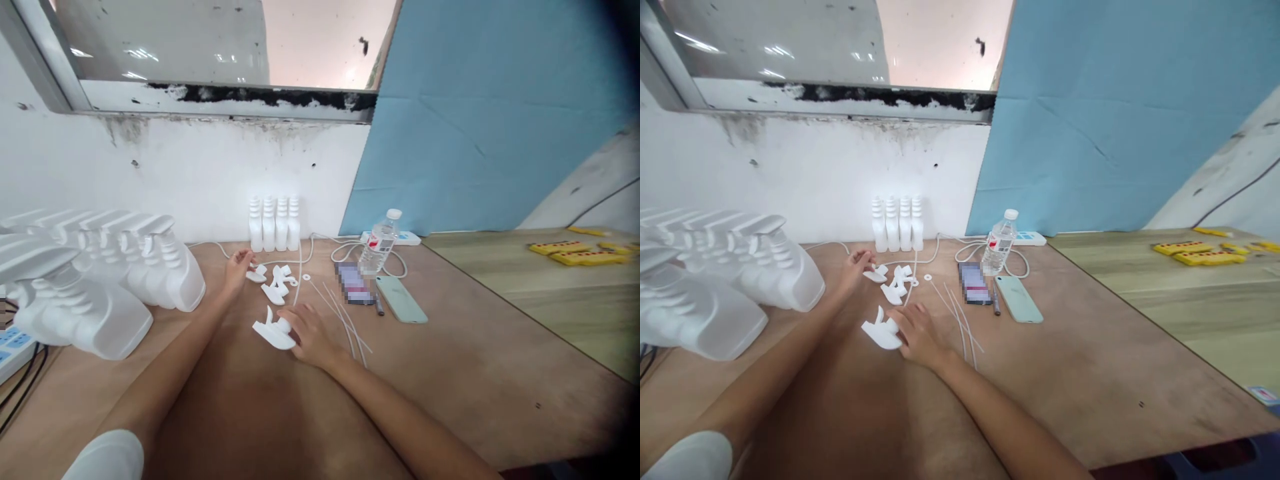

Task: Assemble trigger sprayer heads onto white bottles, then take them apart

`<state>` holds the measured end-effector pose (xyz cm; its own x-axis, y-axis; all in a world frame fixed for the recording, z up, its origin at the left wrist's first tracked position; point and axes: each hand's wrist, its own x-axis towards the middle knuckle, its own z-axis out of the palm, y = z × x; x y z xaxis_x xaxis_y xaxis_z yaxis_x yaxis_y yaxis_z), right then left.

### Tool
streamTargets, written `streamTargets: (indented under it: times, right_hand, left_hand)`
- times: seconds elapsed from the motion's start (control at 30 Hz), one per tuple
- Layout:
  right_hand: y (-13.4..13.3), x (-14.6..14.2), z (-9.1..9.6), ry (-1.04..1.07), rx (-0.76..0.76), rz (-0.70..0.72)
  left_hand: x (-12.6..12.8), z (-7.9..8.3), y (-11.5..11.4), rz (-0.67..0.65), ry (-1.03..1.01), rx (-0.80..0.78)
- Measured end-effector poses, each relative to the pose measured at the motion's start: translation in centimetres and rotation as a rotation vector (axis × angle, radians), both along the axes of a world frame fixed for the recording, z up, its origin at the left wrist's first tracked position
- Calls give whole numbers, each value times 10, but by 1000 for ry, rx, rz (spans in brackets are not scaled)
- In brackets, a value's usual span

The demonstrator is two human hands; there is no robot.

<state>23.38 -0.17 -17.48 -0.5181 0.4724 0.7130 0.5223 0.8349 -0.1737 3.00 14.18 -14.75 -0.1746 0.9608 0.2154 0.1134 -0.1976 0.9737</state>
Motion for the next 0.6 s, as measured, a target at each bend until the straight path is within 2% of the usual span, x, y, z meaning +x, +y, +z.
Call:
streamTargets:
  times: [0.1,0.17,0.3,0.37,0.47,0.6]
  right_hand:
    - [1,3,0,-1,18,-14]
    - [1,4,0,-19,51,-20]
    - [2,8,0,-37,81,-39]
    - [2,10,0,-54,63,-48]
    - [2,13,2,-31,59,-64]
    - [1,22,10,99,93,-77]
  left_hand:
    - [11,6,55,155,81,10]
    - [18,6,82,216,132,13]
    - [23,3,108,236,187,-30]
    - [21,2,109,240,204,-49]
    - [13,3,96,277,241,-6]
    - [1,14,52,357,288,106]
